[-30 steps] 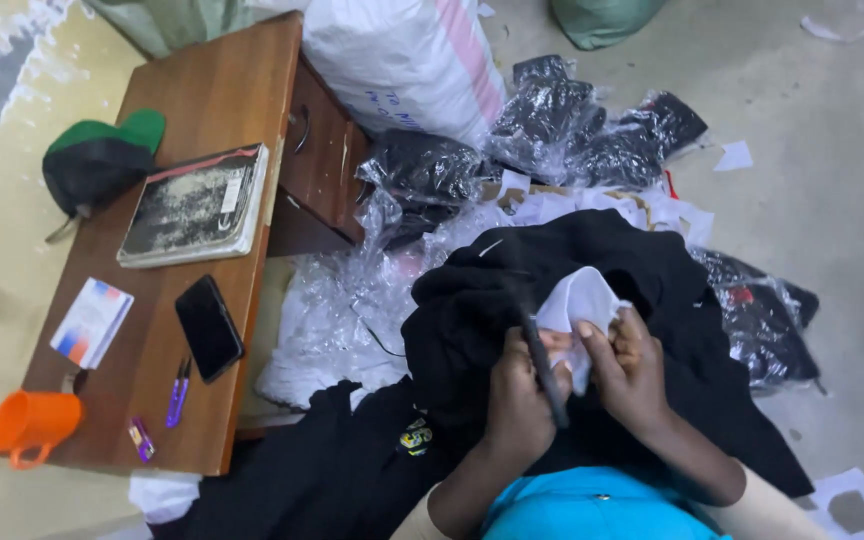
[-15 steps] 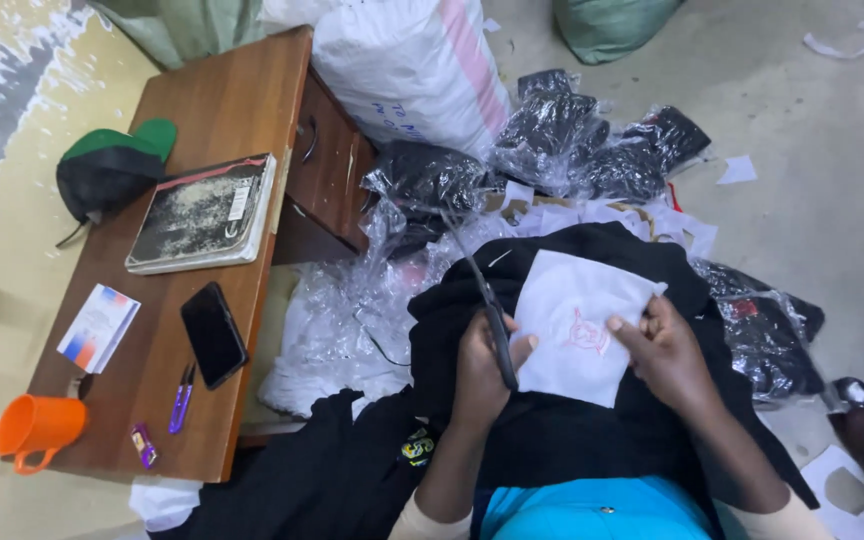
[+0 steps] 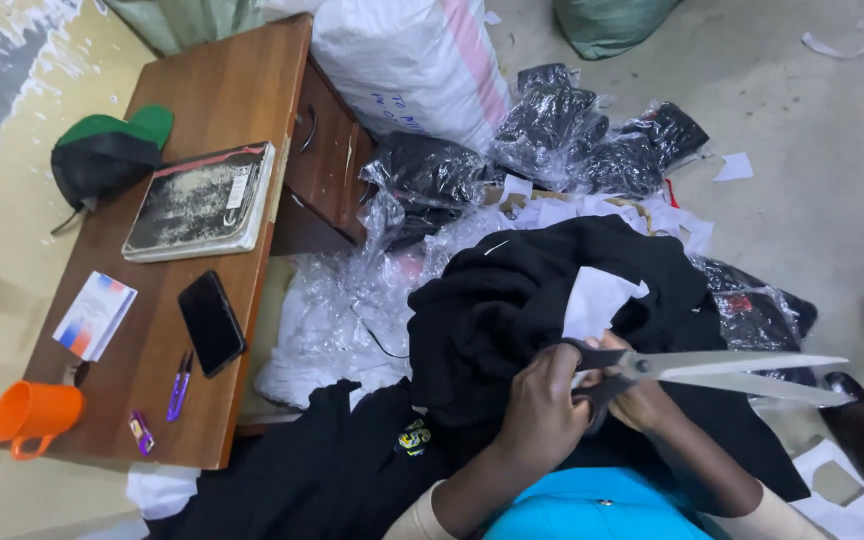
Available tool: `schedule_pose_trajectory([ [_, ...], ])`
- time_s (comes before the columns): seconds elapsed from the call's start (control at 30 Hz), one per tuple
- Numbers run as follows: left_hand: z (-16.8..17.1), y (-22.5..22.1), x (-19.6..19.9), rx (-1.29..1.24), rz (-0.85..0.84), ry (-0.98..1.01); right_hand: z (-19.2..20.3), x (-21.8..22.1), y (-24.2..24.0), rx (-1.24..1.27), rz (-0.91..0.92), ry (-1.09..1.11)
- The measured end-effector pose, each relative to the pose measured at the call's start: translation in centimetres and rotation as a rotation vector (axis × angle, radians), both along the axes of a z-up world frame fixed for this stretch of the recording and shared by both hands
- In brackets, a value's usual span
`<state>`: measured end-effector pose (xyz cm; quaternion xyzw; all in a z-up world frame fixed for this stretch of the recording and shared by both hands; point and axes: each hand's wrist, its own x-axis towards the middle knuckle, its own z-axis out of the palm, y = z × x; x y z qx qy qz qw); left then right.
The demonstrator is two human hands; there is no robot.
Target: Trimming excess white backing material from the inside of black hoodies using scissors.
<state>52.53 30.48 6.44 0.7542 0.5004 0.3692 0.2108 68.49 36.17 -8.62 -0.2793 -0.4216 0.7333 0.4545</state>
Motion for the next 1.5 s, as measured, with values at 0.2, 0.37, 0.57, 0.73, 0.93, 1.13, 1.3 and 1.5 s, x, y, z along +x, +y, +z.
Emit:
schedule_pose_trajectory([
  [0.2,0.7,0.1,-5.3,-0.558,0.025,-0.239,0.5,0.2,0.3,-0.127,-0.327,0.101],
  [0.37,-2.2,-3.6,-10.0,-0.728,-0.293,-0.191,6.8,0.4,0.6,-0.020,-0.412,-0.153],
  [0.57,-6.2,-6.4,-11.5,-0.935,-0.494,0.286,9.6,-1.4,2.1,0.027,-0.515,-0.039],
  [0.73,-9.2,-7.4,-12.3,-0.897,-0.441,0.407,9.9,-2.2,1.9,0.153,-0.583,-0.151],
  [0.93,-5.3,-5.7,-9.4,-0.821,-0.217,0.322,8.3,-3.2,0.3,0.199,-0.609,-0.071],
  [1.13,-2.8,-5.0,-7.9,-0.843,-0.153,0.364,8.2,-3.1,-1.1,0.395,-0.800,-0.396],
  [1.3,-4.0,-5.8,-8.4,-0.917,-0.224,0.377,7.9,-3.2,-1.7,0.441,-0.806,-0.477],
  [1.5,-3.6,-5.4,-7.8,-0.876,-0.166,0.301,6.7,-3.8,-2.6,0.510,-0.823,-0.560],
])
